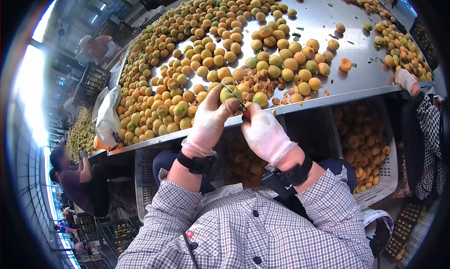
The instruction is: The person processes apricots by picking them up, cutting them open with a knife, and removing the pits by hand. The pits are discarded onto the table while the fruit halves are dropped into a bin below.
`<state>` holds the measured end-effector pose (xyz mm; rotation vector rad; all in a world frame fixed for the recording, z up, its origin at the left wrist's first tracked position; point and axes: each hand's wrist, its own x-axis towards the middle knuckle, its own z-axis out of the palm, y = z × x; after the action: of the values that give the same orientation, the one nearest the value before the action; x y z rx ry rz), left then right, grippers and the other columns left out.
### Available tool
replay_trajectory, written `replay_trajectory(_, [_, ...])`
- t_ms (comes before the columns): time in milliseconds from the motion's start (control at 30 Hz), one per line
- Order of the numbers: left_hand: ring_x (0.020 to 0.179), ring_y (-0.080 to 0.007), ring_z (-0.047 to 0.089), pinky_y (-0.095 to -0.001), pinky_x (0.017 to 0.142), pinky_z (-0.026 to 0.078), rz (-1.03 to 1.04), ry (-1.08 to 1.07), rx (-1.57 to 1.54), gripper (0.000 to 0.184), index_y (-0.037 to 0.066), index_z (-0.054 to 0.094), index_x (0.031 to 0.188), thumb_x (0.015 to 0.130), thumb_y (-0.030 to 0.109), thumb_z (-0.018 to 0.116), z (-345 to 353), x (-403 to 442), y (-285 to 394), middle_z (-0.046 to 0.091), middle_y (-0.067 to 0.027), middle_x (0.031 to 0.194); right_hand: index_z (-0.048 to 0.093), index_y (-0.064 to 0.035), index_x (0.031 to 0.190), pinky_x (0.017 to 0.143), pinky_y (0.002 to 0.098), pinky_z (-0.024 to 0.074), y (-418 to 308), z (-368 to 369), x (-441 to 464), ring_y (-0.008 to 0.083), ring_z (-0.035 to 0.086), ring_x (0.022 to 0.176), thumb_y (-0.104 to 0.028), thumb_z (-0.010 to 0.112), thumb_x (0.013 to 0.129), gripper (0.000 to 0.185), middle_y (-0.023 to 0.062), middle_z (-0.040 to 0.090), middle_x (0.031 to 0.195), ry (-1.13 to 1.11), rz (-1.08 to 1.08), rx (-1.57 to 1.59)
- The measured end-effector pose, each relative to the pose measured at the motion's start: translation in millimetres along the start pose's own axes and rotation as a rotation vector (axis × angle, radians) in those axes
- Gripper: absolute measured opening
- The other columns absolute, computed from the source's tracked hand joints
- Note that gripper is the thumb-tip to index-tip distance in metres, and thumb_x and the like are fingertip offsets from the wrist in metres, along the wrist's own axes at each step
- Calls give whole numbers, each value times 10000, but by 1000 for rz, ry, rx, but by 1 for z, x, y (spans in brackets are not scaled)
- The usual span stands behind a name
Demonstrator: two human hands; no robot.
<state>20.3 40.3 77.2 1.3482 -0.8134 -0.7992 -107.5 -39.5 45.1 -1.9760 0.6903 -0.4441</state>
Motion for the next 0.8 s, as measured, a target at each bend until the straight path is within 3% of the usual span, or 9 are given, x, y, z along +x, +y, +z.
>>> replay_trajectory(167, [933, -159, 619, -299, 864, 501, 100, 70, 348, 524, -48, 559, 1190, 992, 436, 588, -1, -1, -26, 637, -91, 1035, 520, 27, 1052, 777, 541, 492, -6, 6, -4, 478, 622, 895, -141, 558, 902, 229, 295, 643, 860, 6, 57, -36])
replay_trajectory(200, [934, -167, 622, -296, 871, 500, -115, 164, -378, 532, -42, 567, 1171, 1000, 462, 561, 9, 1, -31, 631, -105, 1038, 525, 27, 1047, 778, 537, 493, -8, 6, -4, 477, 622, 898, -138, 556, 902, 222, 292, 643, 858, 13, 66, -70])
replay_trajectory(233, [934, -167, 622, -296, 871, 500, -116, 168, -381, 532, -42, 567, 1171, 1000, 462, 561, 8, 1, -28, 631, -105, 1038, 525, 27, 1047, 778, 537, 493, -7, 6, -4, 477, 622, 898, -138, 556, 902, 222, 292, 643, 858, 9, 66, -72])
replay_trajectory(500, [1016, -177, 608, -319, 919, 507, 4, 17, -17, 579, -40, 556, 1217, 988, 492, 563, 0, 0, -19, 623, -109, 1120, 518, 20, 1070, 777, 529, 509, -5, -4, -1, 467, 635, 879, -153, 558, 896, 249, 291, 645, 855, 11, 6, -85])
replay_trajectory(567, [1016, -168, 605, -306, 908, 505, 163, 17, 294, 611, -38, 561, 1195, 982, 534, 549, 0, -3, -22, 626, -103, 1088, 520, 18, 1068, 770, 528, 512, -5, -3, -2, 466, 639, 871, -155, 560, 894, 249, 285, 650, 848, 10, 7, -106])
replay_trajectory(600, [989, -173, 613, -314, 874, 510, -99, 100, -323, 615, -32, 572, 1165, 993, 555, 509, 8, 0, -26, 627, -99, 1021, 522, 16, 1066, 763, 527, 516, -5, -2, -1, 465, 642, 862, -156, 563, 892, 248, 278, 654, 841, 10, 5, -126])
replay_trajectory(733, [927, -210, 641, -338, 826, 520, -156, 154, -516, 549, -15, 584, 1133, 1022, 510, 475, 6, 3, -23, 641, -104, 980, 525, 12, 1063, 751, 527, 520, -8, -2, -2, 462, 648, 844, -159, 561, 894, 243, 270, 659, 827, -27, 2, -159])
replay_trajectory(767, [927, -210, 641, -338, 826, 520, -157, 153, -515, 549, -15, 584, 1133, 1022, 510, 475, 1, 4, -25, 641, -104, 980, 525, 11, 1061, 750, 526, 520, -8, -5, -2, 461, 649, 840, -159, 556, 896, 239, 272, 657, 822, -6, -17, -152])
replay_trajectory(800, [955, -217, 638, -340, 838, 519, -55, 74, -65, 522, -5, 584, 1143, 1020, 494, 490, -6, 5, -28, 643, -102, 988, 525, 10, 1060, 748, 525, 520, -8, -7, -2, 459, 650, 836, -160, 552, 899, 236, 274, 655, 818, 16, -35, -145])
